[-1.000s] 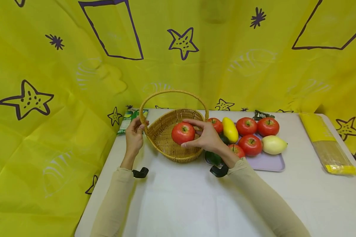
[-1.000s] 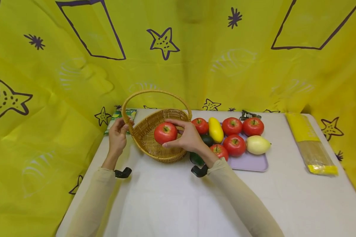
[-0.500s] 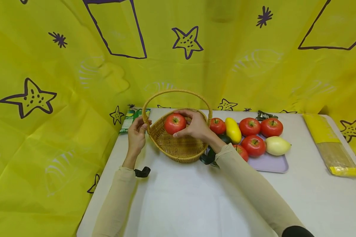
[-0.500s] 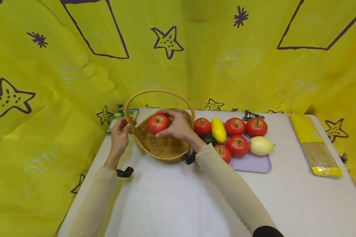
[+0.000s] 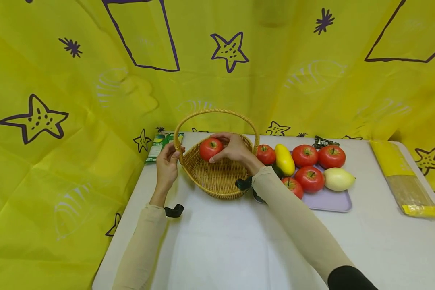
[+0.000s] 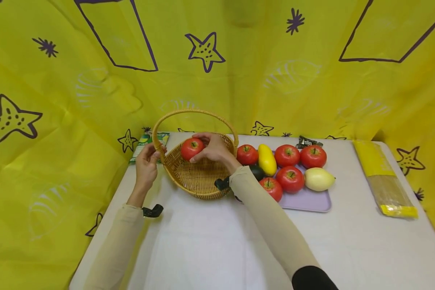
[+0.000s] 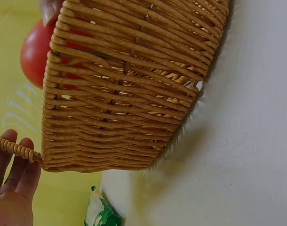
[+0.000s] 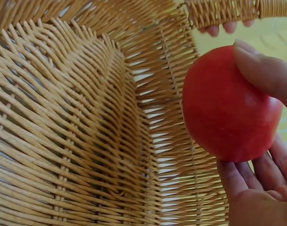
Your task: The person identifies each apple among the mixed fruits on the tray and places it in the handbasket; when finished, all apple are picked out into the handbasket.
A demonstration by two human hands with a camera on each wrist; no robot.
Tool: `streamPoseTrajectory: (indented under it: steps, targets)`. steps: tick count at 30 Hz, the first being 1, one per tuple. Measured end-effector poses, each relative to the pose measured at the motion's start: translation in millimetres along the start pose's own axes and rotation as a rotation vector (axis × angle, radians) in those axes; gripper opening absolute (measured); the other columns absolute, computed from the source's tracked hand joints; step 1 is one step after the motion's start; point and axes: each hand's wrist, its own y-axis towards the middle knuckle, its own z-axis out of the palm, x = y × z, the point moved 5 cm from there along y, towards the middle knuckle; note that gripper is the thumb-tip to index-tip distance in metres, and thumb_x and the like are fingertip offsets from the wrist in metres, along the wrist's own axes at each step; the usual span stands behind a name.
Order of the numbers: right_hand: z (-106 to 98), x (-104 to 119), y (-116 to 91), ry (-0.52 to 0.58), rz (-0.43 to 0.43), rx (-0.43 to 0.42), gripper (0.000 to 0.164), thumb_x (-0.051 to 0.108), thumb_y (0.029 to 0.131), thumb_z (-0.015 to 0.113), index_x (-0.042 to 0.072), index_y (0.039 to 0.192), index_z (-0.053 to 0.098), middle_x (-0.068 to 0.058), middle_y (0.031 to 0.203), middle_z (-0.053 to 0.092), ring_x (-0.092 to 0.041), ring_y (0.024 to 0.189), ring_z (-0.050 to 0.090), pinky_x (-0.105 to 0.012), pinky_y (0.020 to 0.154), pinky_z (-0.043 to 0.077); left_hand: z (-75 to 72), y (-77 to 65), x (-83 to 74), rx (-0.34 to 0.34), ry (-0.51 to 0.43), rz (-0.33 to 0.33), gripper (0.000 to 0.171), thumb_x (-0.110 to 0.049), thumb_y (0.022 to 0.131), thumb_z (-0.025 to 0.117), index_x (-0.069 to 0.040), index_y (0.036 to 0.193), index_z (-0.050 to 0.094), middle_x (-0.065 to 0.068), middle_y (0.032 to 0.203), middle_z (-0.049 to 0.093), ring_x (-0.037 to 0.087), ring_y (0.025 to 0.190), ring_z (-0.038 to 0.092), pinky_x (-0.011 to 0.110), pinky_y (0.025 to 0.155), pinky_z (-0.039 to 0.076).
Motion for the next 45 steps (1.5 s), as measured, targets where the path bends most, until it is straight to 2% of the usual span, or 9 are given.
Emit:
streamPoseTrajectory:
  steps: [4, 10, 15, 19, 26, 34, 45]
  targets:
    - [3.3, -5.5, 7.9, -0.011, 0.013, 0.010, 0.082, -0.001, 0.063, 0.100, 0.012, 0.138, 0.069, -0.011, 0.145, 0.066, -0.030, 0.137, 0.059, -0.048, 0.114, 0.049, -1.6, -0.2, 0.5, -0.007, -0.002, -0.004, 0.026, 0.004, 0.104, 0.057, 0.010, 0.129, 0.064, 0.015, 0.110, 0.073, 0.018, 0.106, 0.070, 0.021, 0.094, 0.056]
    - [6.4, -15.2, 16.2, -0.030, 0.039, 0.025, 0.082, -0.007, 0.063, 0.097, 0.008, 0.138, 0.068, -0.014, 0.145, 0.064, -0.033, 0.138, 0.057, -0.048, 0.117, 0.047, -1.6, -0.2, 0.7, -0.003, 0.005, 0.008, 0.028, 0.003, 0.105, 0.056, 0.013, 0.130, 0.062, 0.033, 0.115, 0.068, 0.007, 0.102, 0.069, 0.018, 0.090, 0.055]
    - [7.5, -25.1, 18.0, -0.033, 0.071, 0.030, 0.081, -0.004, 0.064, 0.098, 0.009, 0.139, 0.067, -0.014, 0.146, 0.062, -0.034, 0.138, 0.056, -0.049, 0.117, 0.047, -0.7, -0.7, 1.7, 0.002, 0.007, 0.007, 0.028, 0.003, 0.105, 0.057, 0.014, 0.130, 0.061, 0.034, 0.115, 0.068, 0.007, 0.102, 0.068, 0.018, 0.088, 0.055]
    - [8.2, -30.4, 19.0, -0.026, 0.101, 0.032, 0.081, -0.004, 0.065, 0.098, 0.009, 0.139, 0.066, -0.014, 0.147, 0.062, -0.034, 0.138, 0.056, -0.049, 0.116, 0.048, -0.2, -0.3, 0.9, 0.001, 0.009, 0.005, 0.027, 0.002, 0.105, 0.057, 0.012, 0.129, 0.062, 0.029, 0.114, 0.070, 0.009, 0.103, 0.068, 0.020, 0.090, 0.055]
    - [8.1, -33.2, 21.7, 0.003, 0.111, 0.034, 0.080, -0.005, 0.068, 0.096, 0.009, 0.140, 0.065, -0.016, 0.149, 0.060, -0.036, 0.138, 0.056, -0.051, 0.117, 0.047, -0.2, 0.7, -0.2, -0.006, -0.008, 0.003, 0.025, 0.005, 0.104, 0.056, 0.011, 0.128, 0.064, 0.017, 0.110, 0.073, 0.020, 0.107, 0.070, 0.021, 0.094, 0.056]
    - [10.5, -34.4, 22.2, -0.093, 0.072, 0.050, 0.082, 0.003, 0.068, 0.099, 0.011, 0.142, 0.063, -0.016, 0.145, 0.063, -0.036, 0.135, 0.059, -0.051, 0.114, 0.049, -1.3, -0.1, 1.5, -0.003, -0.011, -0.019, 0.025, 0.004, 0.105, 0.055, 0.011, 0.128, 0.063, 0.022, 0.113, 0.072, 0.014, 0.106, 0.068, 0.021, 0.093, 0.056]
    - [13.1, -33.7, 25.8, -0.181, 0.053, 0.062, 0.085, 0.008, 0.068, 0.100, 0.010, 0.143, 0.060, -0.018, 0.144, 0.061, -0.037, 0.134, 0.058, -0.052, 0.113, 0.050, -1.3, 1.1, 3.3, 0.001, -0.003, -0.018, 0.025, 0.003, 0.104, 0.057, 0.009, 0.128, 0.064, 0.019, 0.111, 0.073, 0.020, 0.108, 0.069, 0.022, 0.094, 0.056]
